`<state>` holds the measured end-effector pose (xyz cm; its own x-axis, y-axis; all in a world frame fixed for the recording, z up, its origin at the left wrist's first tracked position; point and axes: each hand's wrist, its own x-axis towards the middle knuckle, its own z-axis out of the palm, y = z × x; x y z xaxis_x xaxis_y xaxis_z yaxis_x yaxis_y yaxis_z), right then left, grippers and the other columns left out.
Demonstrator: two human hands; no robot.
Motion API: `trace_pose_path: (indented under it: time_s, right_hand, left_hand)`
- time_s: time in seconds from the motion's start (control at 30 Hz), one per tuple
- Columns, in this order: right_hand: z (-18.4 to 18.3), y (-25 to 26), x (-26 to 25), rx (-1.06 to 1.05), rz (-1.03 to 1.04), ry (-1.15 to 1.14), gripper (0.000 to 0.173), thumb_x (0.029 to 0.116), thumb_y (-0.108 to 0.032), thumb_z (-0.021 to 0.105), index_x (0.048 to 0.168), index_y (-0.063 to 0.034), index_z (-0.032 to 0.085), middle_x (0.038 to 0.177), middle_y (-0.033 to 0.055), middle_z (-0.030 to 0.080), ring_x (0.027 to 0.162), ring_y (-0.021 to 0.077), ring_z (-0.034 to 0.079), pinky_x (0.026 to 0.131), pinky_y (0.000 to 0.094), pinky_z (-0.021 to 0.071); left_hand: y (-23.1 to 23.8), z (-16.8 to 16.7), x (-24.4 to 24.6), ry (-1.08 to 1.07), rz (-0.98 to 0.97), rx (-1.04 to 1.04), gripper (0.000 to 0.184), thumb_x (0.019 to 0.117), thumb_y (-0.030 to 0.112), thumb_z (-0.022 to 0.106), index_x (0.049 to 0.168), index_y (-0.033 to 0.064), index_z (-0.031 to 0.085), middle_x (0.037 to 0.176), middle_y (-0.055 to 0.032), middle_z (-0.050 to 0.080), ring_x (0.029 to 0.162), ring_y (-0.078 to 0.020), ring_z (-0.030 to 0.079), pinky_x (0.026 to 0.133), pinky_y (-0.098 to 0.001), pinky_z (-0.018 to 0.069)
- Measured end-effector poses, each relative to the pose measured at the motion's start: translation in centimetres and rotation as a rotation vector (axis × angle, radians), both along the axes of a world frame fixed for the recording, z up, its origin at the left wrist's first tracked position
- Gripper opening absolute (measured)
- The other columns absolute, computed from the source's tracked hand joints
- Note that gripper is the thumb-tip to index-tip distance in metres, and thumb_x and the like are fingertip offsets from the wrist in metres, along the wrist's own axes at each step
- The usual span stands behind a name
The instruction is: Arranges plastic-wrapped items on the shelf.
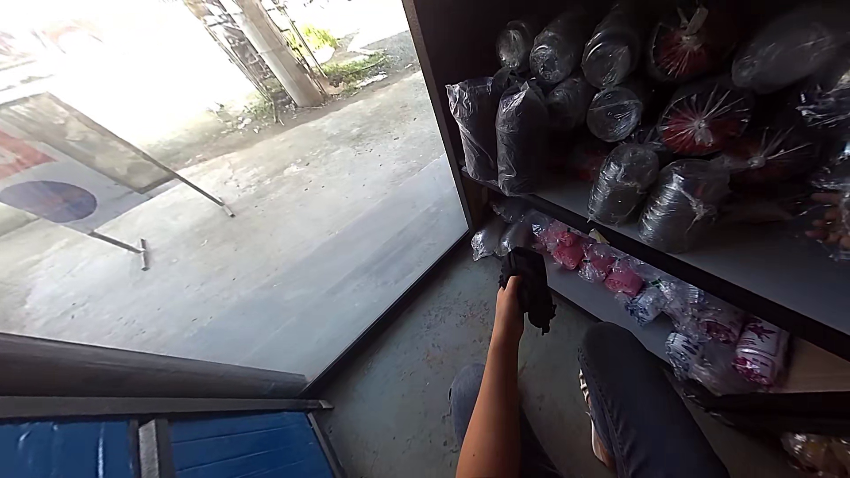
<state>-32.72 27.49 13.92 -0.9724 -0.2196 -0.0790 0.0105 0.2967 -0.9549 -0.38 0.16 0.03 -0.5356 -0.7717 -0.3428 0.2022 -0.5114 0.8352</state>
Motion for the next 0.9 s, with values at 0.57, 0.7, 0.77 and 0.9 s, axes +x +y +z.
trace_pose_path:
  time_s: [0.57,0.7,0.77,0.9]
  right_hand:
    - [1.2,0.6,0.7,0.606,-0.057,0.412,0.043,0.1004,-0.022,0.067,0.120,0.0162,0.060,0.118,0.0397,0.062,0.116,0.0563,0.057,0.099,0.0719,0.0390]
    - [1.1,0.4,0.9,0.678,-0.038,0.429,0.044,0.1032,-0.027,0.062,0.117,0.0150,0.061,0.113,0.0393,0.063,0.112,0.0563,0.059,0.095,0.0708,0.0426]
    - [0.6,0.5,0.8,0.639,-0.020,0.398,0.048,0.1057,-0.031,0.058,0.116,0.0154,0.059,0.110,0.0384,0.062,0.109,0.0545,0.060,0.093,0.0687,0.0434]
    - [-1.3,1.0,-0.2,0.469,-0.035,0.325,0.050,0.1075,-0.034,0.053,0.108,0.0165,0.059,0.105,0.0356,0.061,0.101,0.0475,0.062,0.091,0.0637,0.0465]
  left_hand:
    - [0.5,-0.1,-0.1,-0.040,-0.003,-0.062,0.024,0.1082,0.017,0.039,0.116,0.0020,0.055,0.090,-0.0061,0.065,0.081,-0.0124,0.066,0.074,-0.0335,0.0579]
    - [0.6,0.0,-0.2,-0.040,-0.014,-0.063,0.023,0.1084,0.017,0.037,0.111,0.0046,0.056,0.087,-0.0040,0.065,0.078,-0.0110,0.066,0.071,-0.0320,0.0579]
    - [0.7,0.2,-0.2,-0.041,-0.013,-0.062,0.022,0.1083,0.017,0.037,0.109,0.0063,0.056,0.085,-0.0026,0.065,0.077,-0.0096,0.066,0.070,-0.0306,0.0578]
    - [0.7,0.3,-0.2,-0.057,-0.003,-0.064,0.020,0.1077,0.017,0.038,0.107,0.0073,0.056,0.084,-0.0017,0.064,0.076,-0.0087,0.066,0.070,-0.0291,0.0573]
